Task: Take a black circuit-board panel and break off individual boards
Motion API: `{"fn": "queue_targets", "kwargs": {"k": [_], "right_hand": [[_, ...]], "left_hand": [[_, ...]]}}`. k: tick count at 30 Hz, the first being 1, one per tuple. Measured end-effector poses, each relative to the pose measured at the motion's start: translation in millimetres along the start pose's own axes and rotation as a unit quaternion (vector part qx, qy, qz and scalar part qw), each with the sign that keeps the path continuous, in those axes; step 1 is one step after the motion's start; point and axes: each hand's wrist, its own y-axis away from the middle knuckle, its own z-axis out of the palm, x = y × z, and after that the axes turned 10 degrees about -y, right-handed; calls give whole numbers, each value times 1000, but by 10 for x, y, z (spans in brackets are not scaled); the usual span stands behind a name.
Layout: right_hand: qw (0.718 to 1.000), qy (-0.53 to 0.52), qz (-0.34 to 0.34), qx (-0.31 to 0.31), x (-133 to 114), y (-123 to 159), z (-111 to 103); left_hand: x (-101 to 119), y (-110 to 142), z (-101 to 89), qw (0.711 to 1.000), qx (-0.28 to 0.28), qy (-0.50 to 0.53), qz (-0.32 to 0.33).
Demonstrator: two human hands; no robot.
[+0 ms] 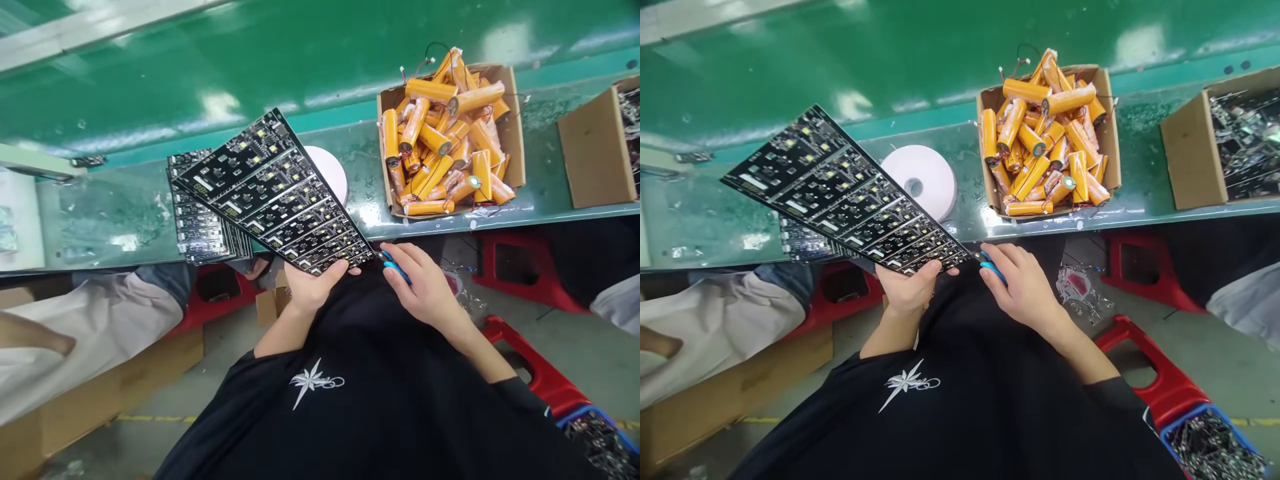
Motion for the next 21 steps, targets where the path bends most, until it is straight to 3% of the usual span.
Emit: {"fn": "queue_targets", "kwargs": {"k": [5,9,11,16,21], "right_hand": [[991,-131,-7,-33,39,0,-26],[925,-362,-29,-110,53,-6,26],[901,-414,-26,-126,54,-15,43],[956,-290,-7,-48,38,-18,10],[968,-251,12,-19,7,-16,-14]], "left_hand": [[104,-124,2,994,-58,52,-70],[204,-189,24,964,-162,110,-179],[222,-192,37,955,-178,127,-199],[228,-170,49,980,-92,108,-136],[210,-114,28,982,-116,74,-127]]}}
